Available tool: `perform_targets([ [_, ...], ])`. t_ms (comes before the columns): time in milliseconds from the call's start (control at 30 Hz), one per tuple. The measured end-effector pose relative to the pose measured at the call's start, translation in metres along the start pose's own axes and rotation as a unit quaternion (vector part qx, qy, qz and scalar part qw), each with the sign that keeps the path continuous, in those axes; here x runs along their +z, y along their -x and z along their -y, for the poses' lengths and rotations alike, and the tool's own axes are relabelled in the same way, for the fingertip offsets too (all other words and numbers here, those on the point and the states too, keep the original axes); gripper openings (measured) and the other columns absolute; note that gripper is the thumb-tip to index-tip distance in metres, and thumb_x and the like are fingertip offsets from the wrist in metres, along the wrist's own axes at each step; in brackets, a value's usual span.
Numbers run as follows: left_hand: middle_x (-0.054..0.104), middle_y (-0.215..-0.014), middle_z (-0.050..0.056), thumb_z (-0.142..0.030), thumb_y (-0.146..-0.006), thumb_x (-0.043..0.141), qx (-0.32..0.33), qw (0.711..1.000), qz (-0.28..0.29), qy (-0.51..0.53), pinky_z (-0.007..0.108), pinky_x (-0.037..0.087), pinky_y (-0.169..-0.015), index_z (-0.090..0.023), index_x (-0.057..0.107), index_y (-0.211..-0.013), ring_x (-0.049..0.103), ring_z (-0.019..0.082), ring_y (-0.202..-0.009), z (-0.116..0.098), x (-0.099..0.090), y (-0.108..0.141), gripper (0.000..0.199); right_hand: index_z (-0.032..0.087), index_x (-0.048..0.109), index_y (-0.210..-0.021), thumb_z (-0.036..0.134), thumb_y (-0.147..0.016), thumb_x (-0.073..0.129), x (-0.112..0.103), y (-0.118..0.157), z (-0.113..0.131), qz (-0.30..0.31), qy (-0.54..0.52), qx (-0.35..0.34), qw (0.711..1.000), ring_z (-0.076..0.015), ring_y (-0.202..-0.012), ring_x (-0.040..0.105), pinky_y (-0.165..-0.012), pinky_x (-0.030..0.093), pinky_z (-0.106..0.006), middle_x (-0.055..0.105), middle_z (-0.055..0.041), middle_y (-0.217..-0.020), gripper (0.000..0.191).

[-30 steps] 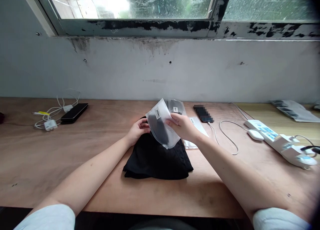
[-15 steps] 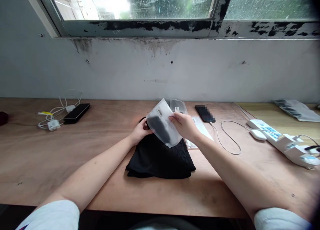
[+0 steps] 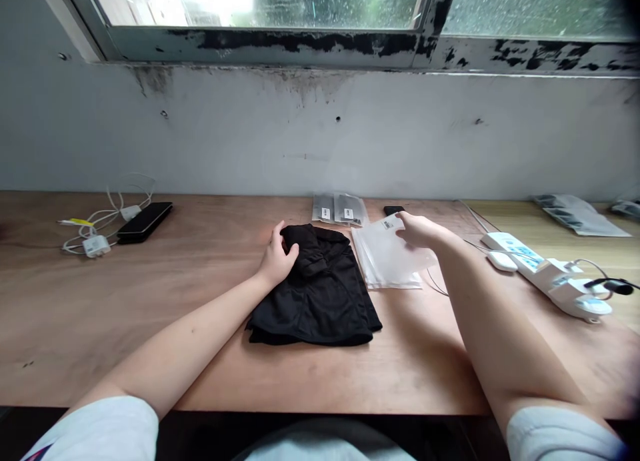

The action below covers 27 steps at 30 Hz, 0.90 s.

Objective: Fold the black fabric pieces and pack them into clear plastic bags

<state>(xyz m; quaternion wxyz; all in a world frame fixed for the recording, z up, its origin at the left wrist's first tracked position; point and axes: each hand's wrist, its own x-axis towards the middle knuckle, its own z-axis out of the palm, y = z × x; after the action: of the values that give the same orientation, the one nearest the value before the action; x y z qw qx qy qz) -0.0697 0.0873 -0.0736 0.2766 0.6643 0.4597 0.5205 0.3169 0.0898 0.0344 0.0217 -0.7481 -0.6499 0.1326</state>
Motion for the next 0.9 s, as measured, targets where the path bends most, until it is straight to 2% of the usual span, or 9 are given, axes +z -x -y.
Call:
perform_targets([
  [133,0.056,-0.138,0.016,-0.026,-0.084,0.069,0.092,0.985,-0.043,-0.14,0.054,0.034,-0.115,-0.021,0.047,-0.143,0.05,0.036,-0.132,-0.006,0.001,0.006,0.063,0.016,0.067,-0.116,0.049,-0.084,0.067,0.012,-0.008,0.003,0.003,0.108,0.04,0.993,-0.029,-0.075,0.07,-0.064,0.052,-0.038,0.072,-0.0194,-0.097,0.046],
  [233,0.056,-0.138,0.016,-0.027,-0.086,0.065,0.125,0.971,-0.047,-0.198,0.054,0.029,-0.116,-0.021,0.052,-0.139,0.047,0.037,-0.133,-0.012,0.0,0.008,0.054,0.018,0.068,-0.116,0.057,-0.087,0.062,0.025,-0.006,0.018,-0.031,0.125,0.013,0.992,-0.0354,-0.094,0.069,-0.076,0.052,-0.045,0.071,-0.0233,-0.107,0.049],
  [333,0.055,-0.137,0.015,-0.03,-0.091,0.059,0.154,0.965,0.021,-0.21,0.052,0.031,-0.115,-0.021,0.053,-0.138,0.047,0.035,-0.133,-0.015,-0.003,0.009,0.048,0.02,0.054,-0.14,0.064,-0.098,0.036,0.054,-0.005,0.04,-0.072,0.071,-0.074,0.992,-0.0382,-0.125,0.057,-0.096,0.046,-0.052,0.059,-0.0249,-0.135,0.063],
  [400,0.053,-0.14,0.015,-0.035,-0.092,0.058,0.166,0.958,0.081,-0.22,0.052,0.031,-0.115,-0.021,0.054,-0.139,0.045,0.034,-0.136,-0.016,-0.004,0.009,0.049,0.023,0.037,-0.154,0.065,-0.101,0.023,0.078,-0.006,0.052,-0.079,0.043,-0.104,0.99,-0.0395,-0.146,0.032,-0.11,0.032,-0.059,0.038,-0.0217,-0.157,0.069],
  [500,0.048,-0.148,0.015,-0.048,-0.087,0.066,0.164,0.946,0.149,-0.238,0.056,0.027,-0.116,-0.024,0.054,-0.141,0.039,0.038,-0.141,-0.016,-0.004,0.01,0.061,0.026,0.025,-0.16,0.063,-0.102,0.018,0.106,-0.009,0.059,-0.048,0.02,-0.123,0.991,-0.0376,-0.154,0.012,-0.116,0.013,-0.066,0.022,-0.0169,-0.166,0.069],
  [567,0.044,-0.153,0.015,-0.054,-0.077,0.076,0.162,0.944,0.178,-0.225,0.061,0.022,-0.118,-0.025,0.054,-0.142,0.035,0.042,-0.143,-0.016,-0.004,0.01,0.075,0.026,0.023,-0.16,0.062,-0.103,0.017,0.113,-0.011,0.058,-0.039,0.004,-0.138,0.99,-0.0362,-0.155,0.009,-0.117,0.009,-0.067,0.018,-0.0142,-0.168,0.068],
  [667,0.043,-0.155,0.017,-0.047,-0.072,0.082,0.172,0.947,0.199,-0.184,0.062,0.021,-0.119,-0.022,0.058,-0.138,0.033,0.044,-0.145,-0.013,-0.002,0.008,0.075,0.024,0.029,-0.158,0.057,-0.104,0.023,0.11,-0.008,0.056,-0.071,-0.012,-0.164,0.984,-0.0347,-0.154,0.013,-0.118,0.015,-0.064,0.022,-0.0126,-0.167,0.064],
  [767,0.051,-0.15,0.017,-0.031,-0.082,0.07,0.179,0.95,0.194,-0.167,0.06,0.027,-0.12,-0.019,0.065,-0.127,0.04,0.039,-0.144,-0.009,-0.001,0.006,0.046,0.019,0.048,-0.147,0.044,-0.104,0.036,0.099,-0.001,0.064,-0.168,-0.012,-0.215,0.962,-0.0312,-0.15,0.026,-0.119,0.023,-0.052,0.036,-0.0145,-0.161,0.051],
  [900,0.057,-0.144,0.015,-0.016,-0.084,0.057,0.192,0.957,0.126,-0.179,0.054,0.035,-0.119,-0.017,0.069,-0.113,0.048,0.033,-0.14,-0.007,-0.004,0.005,0.031,0.018,0.068,-0.119,0.031,-0.098,0.052,0.086,0.011,0.094,-0.233,-0.034,-0.309,0.922,-0.0272,-0.127,0.053,-0.108,0.04,-0.039,0.064,-0.0134,-0.131,0.029],
])
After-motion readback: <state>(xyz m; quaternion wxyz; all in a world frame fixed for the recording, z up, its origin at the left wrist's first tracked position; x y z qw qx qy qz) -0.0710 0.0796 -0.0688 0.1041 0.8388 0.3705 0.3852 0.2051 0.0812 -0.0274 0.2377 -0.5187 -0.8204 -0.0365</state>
